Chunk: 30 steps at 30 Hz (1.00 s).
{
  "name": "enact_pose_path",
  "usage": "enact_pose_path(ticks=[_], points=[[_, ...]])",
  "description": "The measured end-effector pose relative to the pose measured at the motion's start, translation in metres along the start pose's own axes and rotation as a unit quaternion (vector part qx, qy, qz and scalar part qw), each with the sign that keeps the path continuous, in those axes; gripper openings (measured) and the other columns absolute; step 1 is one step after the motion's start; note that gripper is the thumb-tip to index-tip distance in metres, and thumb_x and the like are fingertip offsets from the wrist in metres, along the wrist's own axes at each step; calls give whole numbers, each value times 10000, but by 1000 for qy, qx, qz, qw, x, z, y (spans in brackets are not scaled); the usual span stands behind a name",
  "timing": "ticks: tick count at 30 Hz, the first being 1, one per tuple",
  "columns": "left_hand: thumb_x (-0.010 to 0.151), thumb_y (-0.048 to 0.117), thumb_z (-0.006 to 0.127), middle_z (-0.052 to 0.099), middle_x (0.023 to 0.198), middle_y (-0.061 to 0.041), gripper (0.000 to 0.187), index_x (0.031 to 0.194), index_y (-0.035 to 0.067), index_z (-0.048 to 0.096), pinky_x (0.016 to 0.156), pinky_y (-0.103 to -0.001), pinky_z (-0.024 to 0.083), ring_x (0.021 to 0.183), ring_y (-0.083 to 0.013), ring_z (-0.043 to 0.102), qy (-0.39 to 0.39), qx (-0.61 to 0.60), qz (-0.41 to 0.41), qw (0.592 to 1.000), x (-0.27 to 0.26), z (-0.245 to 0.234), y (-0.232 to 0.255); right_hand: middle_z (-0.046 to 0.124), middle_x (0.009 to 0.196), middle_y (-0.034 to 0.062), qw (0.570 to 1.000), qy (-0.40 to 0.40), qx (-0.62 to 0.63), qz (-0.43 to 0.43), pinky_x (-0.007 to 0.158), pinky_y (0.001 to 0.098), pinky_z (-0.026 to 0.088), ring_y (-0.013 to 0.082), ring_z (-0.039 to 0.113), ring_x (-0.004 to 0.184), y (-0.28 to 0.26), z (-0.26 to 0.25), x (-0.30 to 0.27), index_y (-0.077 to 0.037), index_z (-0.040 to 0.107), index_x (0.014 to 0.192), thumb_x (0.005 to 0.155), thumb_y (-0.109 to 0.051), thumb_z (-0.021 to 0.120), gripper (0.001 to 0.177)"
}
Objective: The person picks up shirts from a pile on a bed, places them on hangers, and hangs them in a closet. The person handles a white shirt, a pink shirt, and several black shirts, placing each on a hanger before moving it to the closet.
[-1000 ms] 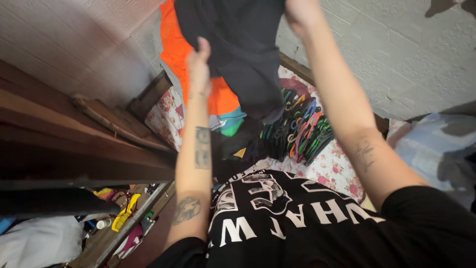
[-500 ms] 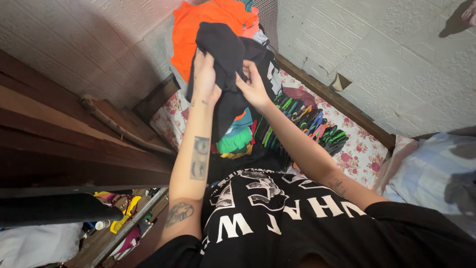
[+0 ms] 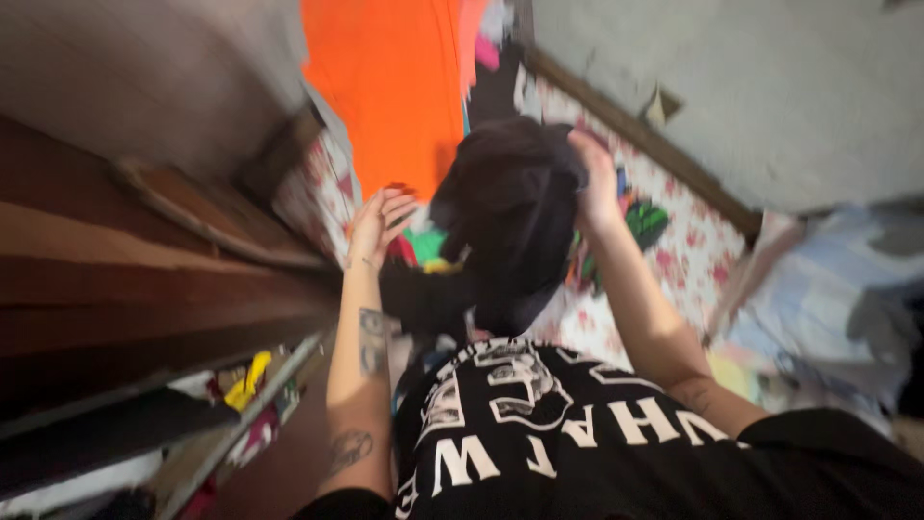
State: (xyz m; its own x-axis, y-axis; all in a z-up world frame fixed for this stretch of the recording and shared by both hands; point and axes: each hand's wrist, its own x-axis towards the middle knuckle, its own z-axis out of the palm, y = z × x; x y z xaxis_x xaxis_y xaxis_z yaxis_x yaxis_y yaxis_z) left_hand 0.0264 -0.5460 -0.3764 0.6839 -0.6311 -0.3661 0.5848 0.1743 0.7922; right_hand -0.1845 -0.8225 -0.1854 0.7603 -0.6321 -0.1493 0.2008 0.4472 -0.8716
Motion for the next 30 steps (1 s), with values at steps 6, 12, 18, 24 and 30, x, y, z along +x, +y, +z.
enact_pose_path(ticks=[6, 12, 18, 24, 30], points=[[923, 337, 614, 665, 917, -14, 294, 1174, 184, 619, 829, -510, 545, 832, -238, 663, 258, 87, -258, 927, -28, -93, -212, 640, 862, -59, 988, 96, -117, 20, 724, 209, 439, 32, 549, 785, 60, -97, -26, -82, 657, 887, 1058, -221, 662, 220], [866, 324, 651, 526, 1208, -100, 320, 1140, 167, 698, 968, -567, 393, 1116, -330, 487, 228, 419, -339, 811, -55, -96, -305, 496, 739, -104, 933, 196, -301, 6, 630, 211, 344, 8, 400, 699, 156, -183, -47, -117, 561, 786, 1051, -226, 688, 313], [809, 329, 680, 359, 1526, -122, 350, 1124, 204, 768, 1142, -589, 205, 1428, -378, 280, -10, 840, -156, 520, -37, -72, -328, 479, 744, -100, 914, 212, -346, -18, 628, 214, 332, 8, 394, 696, 231, -227, -55, -113, 544, 804, 1048, -218, 706, 311], [926, 85, 604, 693, 1290, -105, 252, 1089, 136, 790, 1308, -579, 250, 1205, -291, 657, -35, 817, -118, 563, 9, -86, -379, 476, 719, -107, 917, 233, -323, 24, 610, 210, 314, 7, 387, 672, 258, -219, -62, -116, 561, 805, 1031, -224, 699, 286], [847, 68, 584, 704, 985, -179, 180, 961, 37, 719, 866, -398, 541, 970, -351, 675, -65, 509, 65, 856, 9, -46, -306, 507, 732, -95, 928, 228, -295, -19, 604, 213, 344, 9, 414, 684, 211, -185, -46, -95, 592, 817, 1024, -233, 694, 269]])
